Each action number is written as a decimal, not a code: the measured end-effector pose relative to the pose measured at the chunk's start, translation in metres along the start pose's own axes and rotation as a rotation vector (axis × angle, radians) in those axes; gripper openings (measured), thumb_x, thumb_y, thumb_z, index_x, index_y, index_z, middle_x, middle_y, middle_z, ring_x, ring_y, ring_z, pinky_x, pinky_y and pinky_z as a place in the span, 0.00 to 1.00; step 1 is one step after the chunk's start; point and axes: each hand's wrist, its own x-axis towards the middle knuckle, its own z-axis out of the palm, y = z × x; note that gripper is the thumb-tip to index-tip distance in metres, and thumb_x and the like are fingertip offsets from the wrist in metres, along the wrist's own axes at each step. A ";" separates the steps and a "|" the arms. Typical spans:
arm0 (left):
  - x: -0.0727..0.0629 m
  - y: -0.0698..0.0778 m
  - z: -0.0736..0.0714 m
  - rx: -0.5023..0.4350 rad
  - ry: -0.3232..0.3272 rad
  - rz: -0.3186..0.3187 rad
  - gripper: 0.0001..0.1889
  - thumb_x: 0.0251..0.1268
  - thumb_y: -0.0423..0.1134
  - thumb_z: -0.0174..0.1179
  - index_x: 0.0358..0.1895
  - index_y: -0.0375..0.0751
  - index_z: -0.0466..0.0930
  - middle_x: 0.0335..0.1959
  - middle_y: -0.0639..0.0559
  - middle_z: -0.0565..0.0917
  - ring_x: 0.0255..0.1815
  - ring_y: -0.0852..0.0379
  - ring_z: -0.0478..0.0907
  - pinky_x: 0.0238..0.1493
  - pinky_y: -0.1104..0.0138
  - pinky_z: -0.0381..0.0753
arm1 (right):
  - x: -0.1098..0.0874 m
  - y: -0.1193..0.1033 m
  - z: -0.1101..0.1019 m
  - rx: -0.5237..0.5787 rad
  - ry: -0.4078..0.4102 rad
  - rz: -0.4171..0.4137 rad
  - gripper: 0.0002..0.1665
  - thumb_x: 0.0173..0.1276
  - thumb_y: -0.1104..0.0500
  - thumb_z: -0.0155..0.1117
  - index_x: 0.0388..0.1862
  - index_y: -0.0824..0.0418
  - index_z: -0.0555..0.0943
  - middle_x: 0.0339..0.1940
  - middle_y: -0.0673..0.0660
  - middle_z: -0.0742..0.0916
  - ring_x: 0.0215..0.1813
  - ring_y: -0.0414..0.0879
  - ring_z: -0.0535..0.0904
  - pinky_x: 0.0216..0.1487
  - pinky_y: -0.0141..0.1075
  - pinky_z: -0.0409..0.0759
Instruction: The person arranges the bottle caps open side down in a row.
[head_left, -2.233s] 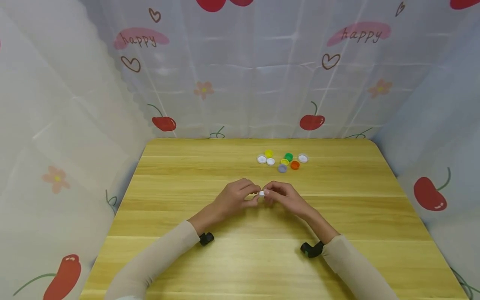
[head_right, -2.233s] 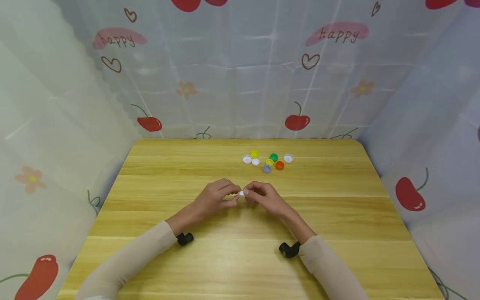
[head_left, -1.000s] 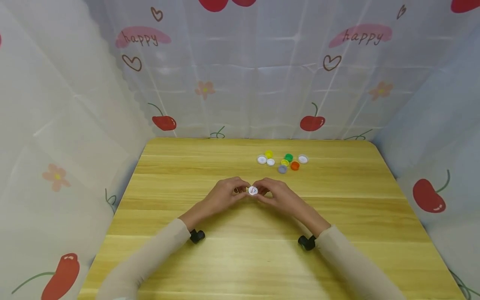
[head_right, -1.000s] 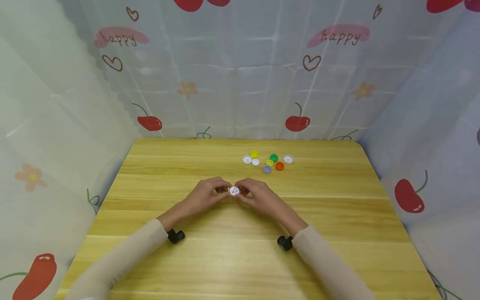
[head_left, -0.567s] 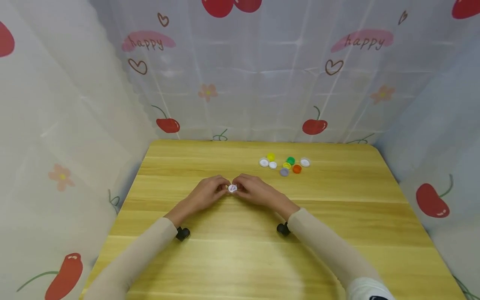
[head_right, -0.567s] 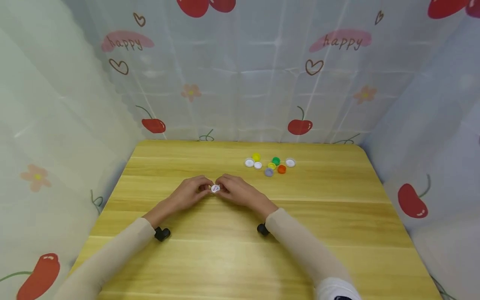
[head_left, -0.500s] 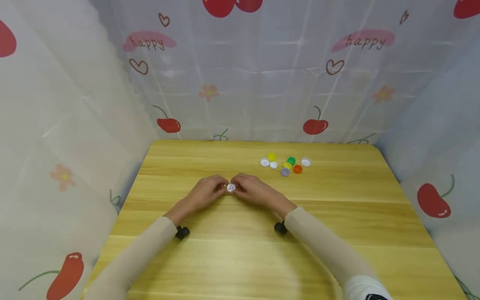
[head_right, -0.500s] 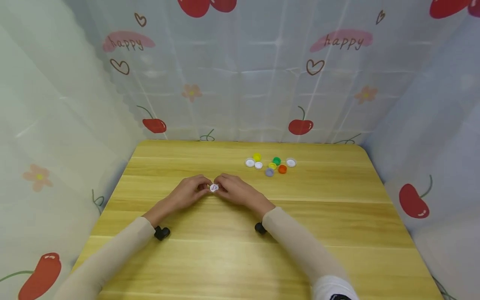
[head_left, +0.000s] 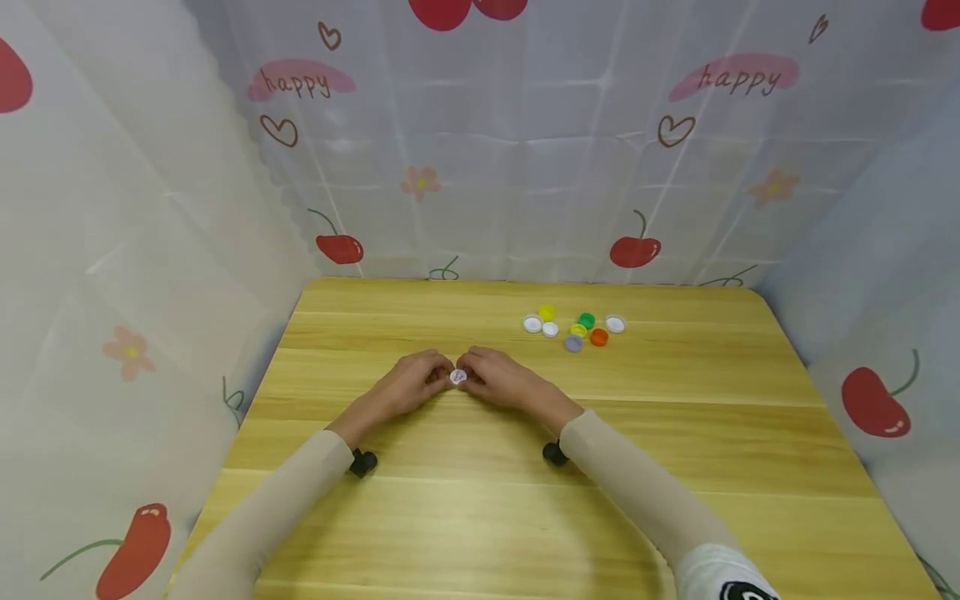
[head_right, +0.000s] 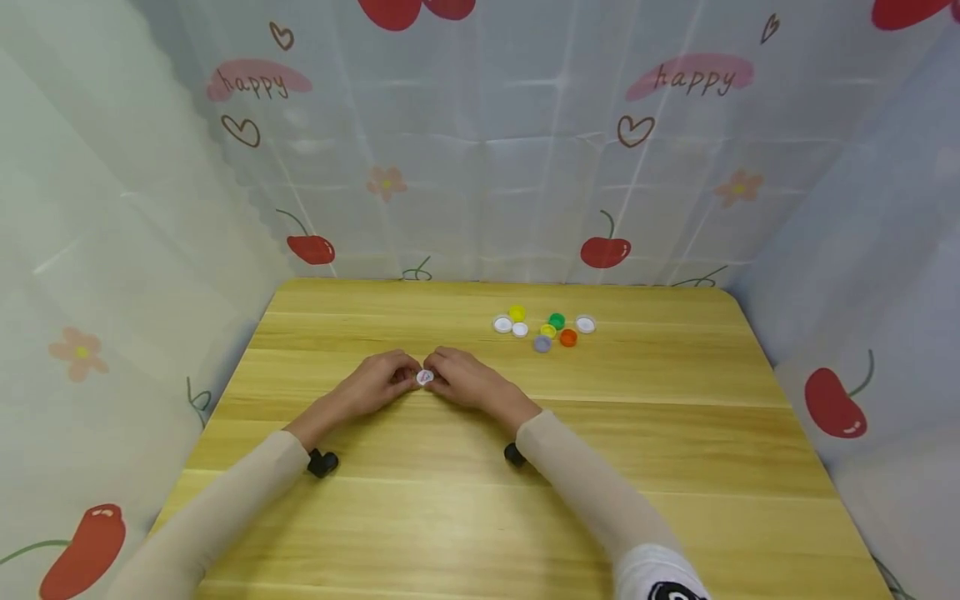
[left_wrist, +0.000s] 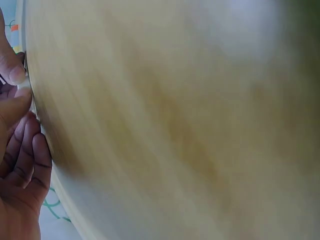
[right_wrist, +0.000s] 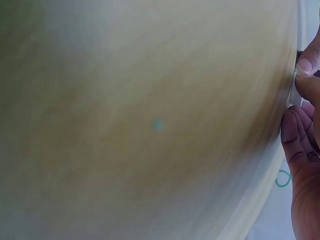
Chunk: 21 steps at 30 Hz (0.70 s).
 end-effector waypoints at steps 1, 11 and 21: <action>0.001 0.000 -0.001 -0.011 -0.007 0.001 0.12 0.76 0.45 0.70 0.55 0.46 0.88 0.40 0.58 0.84 0.38 0.62 0.78 0.42 0.68 0.81 | 0.000 0.000 -0.001 0.004 -0.001 0.005 0.15 0.82 0.55 0.66 0.61 0.59 0.84 0.52 0.53 0.87 0.48 0.43 0.81 0.54 0.38 0.84; 0.018 0.000 -0.009 0.037 -0.032 0.027 0.29 0.64 0.68 0.73 0.56 0.50 0.87 0.40 0.60 0.83 0.39 0.62 0.77 0.44 0.66 0.80 | -0.020 0.024 -0.030 0.107 0.116 0.166 0.25 0.80 0.49 0.68 0.68 0.61 0.81 0.47 0.51 0.85 0.44 0.41 0.80 0.49 0.38 0.83; 0.110 0.039 0.001 -0.025 0.010 -0.030 0.19 0.79 0.47 0.65 0.65 0.43 0.86 0.45 0.51 0.84 0.43 0.54 0.80 0.47 0.59 0.82 | -0.036 0.083 -0.069 0.025 0.199 0.420 0.33 0.73 0.49 0.75 0.72 0.61 0.81 0.42 0.61 0.82 0.45 0.54 0.73 0.46 0.45 0.70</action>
